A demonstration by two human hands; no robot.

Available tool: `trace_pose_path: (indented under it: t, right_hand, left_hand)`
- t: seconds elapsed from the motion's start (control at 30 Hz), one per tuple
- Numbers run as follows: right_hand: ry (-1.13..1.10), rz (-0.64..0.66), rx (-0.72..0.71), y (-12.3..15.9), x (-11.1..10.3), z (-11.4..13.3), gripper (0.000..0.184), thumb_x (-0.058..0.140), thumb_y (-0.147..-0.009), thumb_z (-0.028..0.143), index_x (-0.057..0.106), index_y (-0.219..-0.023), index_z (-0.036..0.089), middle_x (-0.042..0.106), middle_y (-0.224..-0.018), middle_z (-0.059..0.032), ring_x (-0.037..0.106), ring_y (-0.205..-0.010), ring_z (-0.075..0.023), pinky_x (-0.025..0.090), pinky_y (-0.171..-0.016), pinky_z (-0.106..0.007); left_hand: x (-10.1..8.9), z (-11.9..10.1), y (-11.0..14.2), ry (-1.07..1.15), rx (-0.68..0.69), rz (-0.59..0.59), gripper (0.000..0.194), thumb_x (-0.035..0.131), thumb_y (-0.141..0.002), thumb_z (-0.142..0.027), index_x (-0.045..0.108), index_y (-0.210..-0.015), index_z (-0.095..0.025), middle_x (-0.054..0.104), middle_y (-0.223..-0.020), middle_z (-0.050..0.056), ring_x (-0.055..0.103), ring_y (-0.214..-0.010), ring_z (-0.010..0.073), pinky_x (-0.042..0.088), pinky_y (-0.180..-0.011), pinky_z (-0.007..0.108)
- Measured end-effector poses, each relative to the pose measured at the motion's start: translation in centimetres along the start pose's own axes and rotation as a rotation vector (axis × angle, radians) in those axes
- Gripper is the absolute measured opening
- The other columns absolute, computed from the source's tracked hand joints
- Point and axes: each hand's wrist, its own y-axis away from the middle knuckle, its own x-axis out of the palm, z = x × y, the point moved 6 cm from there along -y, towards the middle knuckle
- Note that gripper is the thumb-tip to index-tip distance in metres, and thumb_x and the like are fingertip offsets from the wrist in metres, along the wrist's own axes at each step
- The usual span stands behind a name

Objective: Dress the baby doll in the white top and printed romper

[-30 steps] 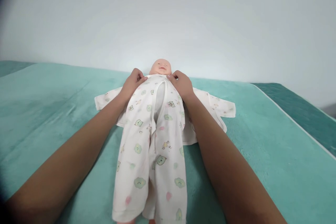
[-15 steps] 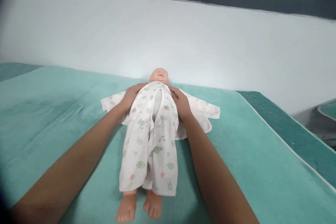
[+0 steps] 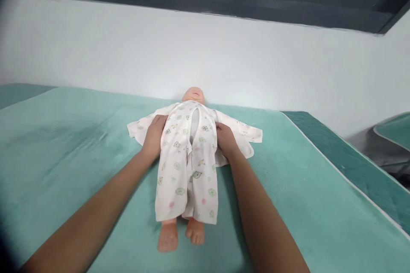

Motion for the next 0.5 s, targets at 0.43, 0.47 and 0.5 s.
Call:
trace_pose_path:
  t: [0.43, 0.47, 0.5]
  right_hand:
    - [-0.333, 0.167, 0.172, 0.5, 2.0, 1.1, 0.034, 0.068, -0.071, 0.023, 0.075, -0.104, 0.022, 0.077, -0.109, -0.0051, 0.069, -0.100, -0.0262, 0.058, -0.079, -0.034]
    - [-0.303, 0.155, 0.149, 0.5, 1.8, 1.3, 0.033, 0.068, -0.072, 0.023, 0.074, -0.104, 0.022, 0.076, -0.111, -0.0054, 0.068, -0.104, -0.0266, 0.058, -0.081, -0.034]
    - [-0.273, 0.149, 0.129, 0.5, 1.6, 1.4, 0.031, 0.068, -0.074, 0.024, 0.075, -0.103, 0.023, 0.076, -0.113, -0.0058, 0.067, -0.107, -0.0269, 0.057, -0.083, -0.035]
  left_hand:
    - [1.1, 0.4, 1.4, 0.728, -0.547, 0.002, 0.026, 0.067, -0.072, -0.034, 0.061, -0.095, -0.022, 0.067, -0.102, 0.005, 0.058, -0.100, 0.0256, 0.049, -0.085, 0.036]
    - [1.5, 0.1, 1.5, 0.790, -0.609, 0.040, 0.024, 0.066, -0.074, -0.035, 0.064, -0.093, -0.021, 0.068, -0.099, 0.005, 0.060, -0.096, 0.0251, 0.049, -0.082, 0.036]
    - [1.8, -0.3, 1.6, 0.850, -0.671, 0.073, 0.023, 0.065, -0.075, -0.035, 0.065, -0.092, -0.020, 0.069, -0.097, 0.005, 0.061, -0.091, 0.0242, 0.050, -0.080, 0.036]
